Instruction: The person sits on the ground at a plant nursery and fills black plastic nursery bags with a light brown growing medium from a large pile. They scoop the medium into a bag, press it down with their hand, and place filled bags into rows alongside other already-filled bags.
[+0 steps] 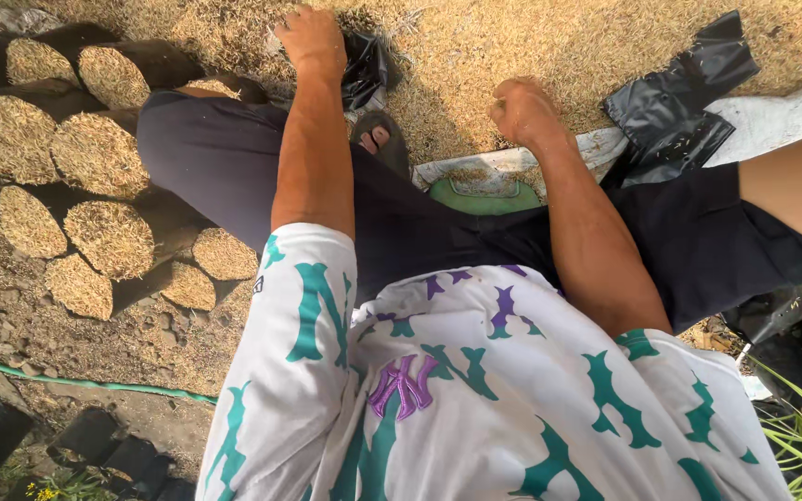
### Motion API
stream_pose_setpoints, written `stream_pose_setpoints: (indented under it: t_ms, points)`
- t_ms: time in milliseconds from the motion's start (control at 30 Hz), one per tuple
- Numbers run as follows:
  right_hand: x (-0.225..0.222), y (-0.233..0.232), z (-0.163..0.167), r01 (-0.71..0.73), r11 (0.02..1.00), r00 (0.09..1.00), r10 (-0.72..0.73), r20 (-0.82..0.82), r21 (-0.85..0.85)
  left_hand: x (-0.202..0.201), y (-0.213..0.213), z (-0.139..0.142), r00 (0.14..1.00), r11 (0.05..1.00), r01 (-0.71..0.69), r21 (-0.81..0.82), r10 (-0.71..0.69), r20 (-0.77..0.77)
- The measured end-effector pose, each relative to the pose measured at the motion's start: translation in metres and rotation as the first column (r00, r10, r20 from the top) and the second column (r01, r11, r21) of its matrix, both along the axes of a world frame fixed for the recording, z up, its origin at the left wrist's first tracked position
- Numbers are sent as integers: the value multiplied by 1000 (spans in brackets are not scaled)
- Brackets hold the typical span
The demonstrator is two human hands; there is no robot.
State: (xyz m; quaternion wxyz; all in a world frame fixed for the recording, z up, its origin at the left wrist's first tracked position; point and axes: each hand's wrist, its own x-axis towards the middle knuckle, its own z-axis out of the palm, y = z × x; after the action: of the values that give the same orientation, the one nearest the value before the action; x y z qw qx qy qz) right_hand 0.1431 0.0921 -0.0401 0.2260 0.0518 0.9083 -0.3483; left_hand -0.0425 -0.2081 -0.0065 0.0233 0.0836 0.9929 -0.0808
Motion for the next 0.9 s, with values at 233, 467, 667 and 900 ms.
stream_pose_setpoints:
  t_ms: [233, 467, 667, 900]
  points:
    - [-30, -34, 63, 115, 971, 979, -147, -143, -212, -3, 54, 40, 908, 920, -259, 294, 128, 399]
    - [-38, -47, 90, 109, 915, 856, -285, -432, -388, 13, 80, 79, 797, 723, -249, 644, -225, 561]
    - [-42, -41, 71, 338, 852, 864, -449, -227, -400, 36, 89, 78, 849, 528, -202, 825, -326, 417]
    - [-44, -38, 59, 432, 696, 825, -562, -61, -573, 50, 95, 49, 779, 466, -402, 788, -278, 562]
